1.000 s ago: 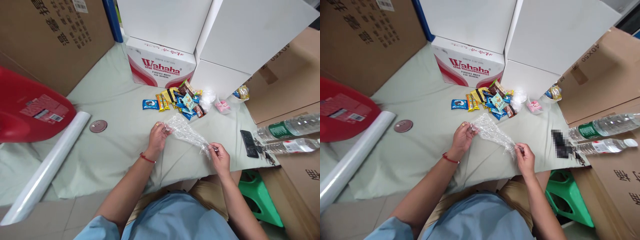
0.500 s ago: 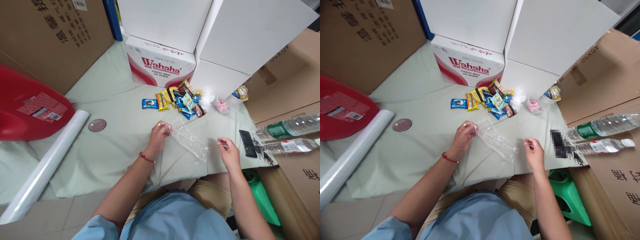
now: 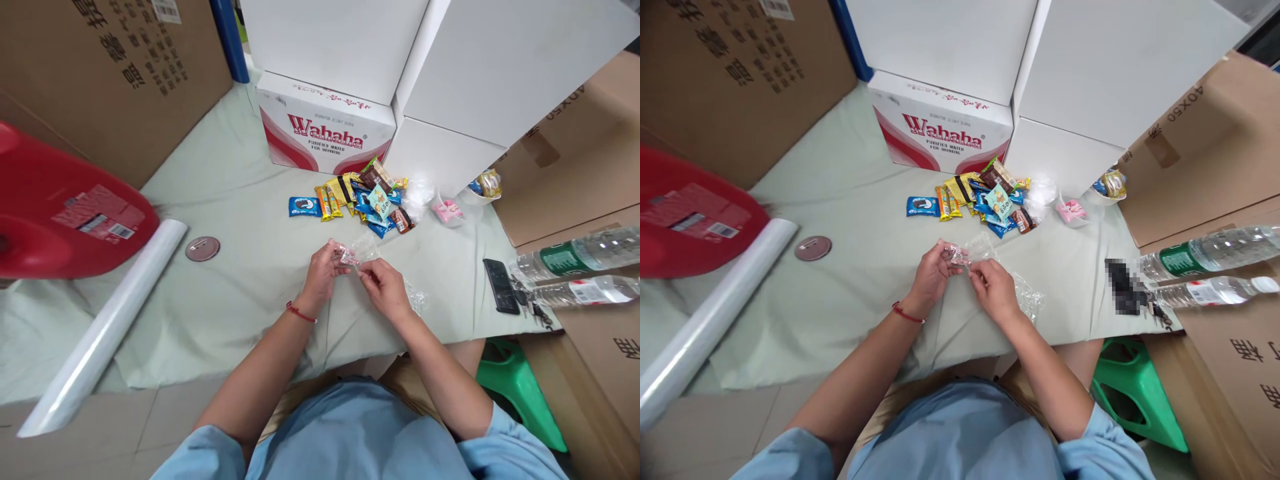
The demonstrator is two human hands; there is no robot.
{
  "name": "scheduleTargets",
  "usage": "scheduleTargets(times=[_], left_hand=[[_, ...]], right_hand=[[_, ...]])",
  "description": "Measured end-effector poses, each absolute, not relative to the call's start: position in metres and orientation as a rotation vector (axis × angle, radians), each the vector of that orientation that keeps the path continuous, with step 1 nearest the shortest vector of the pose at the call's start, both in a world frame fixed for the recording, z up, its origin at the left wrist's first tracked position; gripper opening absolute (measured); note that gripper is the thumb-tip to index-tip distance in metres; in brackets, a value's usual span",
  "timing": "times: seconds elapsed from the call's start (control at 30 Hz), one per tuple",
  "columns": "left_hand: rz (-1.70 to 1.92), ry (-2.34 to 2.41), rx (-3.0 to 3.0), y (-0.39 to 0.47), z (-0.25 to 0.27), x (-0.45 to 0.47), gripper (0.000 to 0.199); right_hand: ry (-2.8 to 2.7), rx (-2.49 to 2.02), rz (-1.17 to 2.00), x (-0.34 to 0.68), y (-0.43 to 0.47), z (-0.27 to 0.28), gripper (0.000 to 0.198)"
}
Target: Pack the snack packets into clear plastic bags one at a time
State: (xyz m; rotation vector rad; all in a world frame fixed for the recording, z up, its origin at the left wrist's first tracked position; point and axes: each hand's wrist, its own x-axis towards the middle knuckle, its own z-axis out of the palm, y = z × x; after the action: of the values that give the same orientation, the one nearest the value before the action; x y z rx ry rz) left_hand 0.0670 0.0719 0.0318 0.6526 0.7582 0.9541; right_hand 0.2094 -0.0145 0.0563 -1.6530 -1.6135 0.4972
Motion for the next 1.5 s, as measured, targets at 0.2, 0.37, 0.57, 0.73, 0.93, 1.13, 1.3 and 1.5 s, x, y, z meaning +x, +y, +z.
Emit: scheduleTargets(times=[0.2,0.37,0.57,0.73,0.93,1.13,1.3,1.5], left_hand=[[0.913,0.715,0.743,0.067,0.034,0.067,0.048],[0.893,0.714,0.987,0.064,0.027,0.070,0.035],[0.904,0.713,1.009,0.066,0.023,0.070,0.032],[0.902,0.688,0.841,0.066,0.027,0.069,0.042],[0.944,0.682,0.677,0.066,0.026,0.070,0.047],[0.927,0.745,0.590,0.063,0.033,0.072,0.051],[0.864,0.874,0.644,0.034,0.046,0.078,0.051],[0.843,1.035,0.701,0.018,0.048,0.070,0.031]], right_hand=[[-0.992,-1.522,0.972,0.212,-0.010,0.056,0.030],[-0.861,-1.416,1.055,0.203,-0.011,0.051,0.031],[-0.759,-1.384,1.047,0.203,-0.012,0.056,0.031],[-0.647,-1.334,0.977,0.211,-0.014,0.064,0.031],[-0.356,-1.211,0.939,0.224,-0.027,0.065,0.034],[-0.191,-1.100,1.044,0.230,-0.041,0.062,0.029],[-0.218,-1.020,1.090,0.221,-0.045,0.066,0.024],[-0.186,-1.033,1.117,0.223,-0.050,0.068,0.021]])
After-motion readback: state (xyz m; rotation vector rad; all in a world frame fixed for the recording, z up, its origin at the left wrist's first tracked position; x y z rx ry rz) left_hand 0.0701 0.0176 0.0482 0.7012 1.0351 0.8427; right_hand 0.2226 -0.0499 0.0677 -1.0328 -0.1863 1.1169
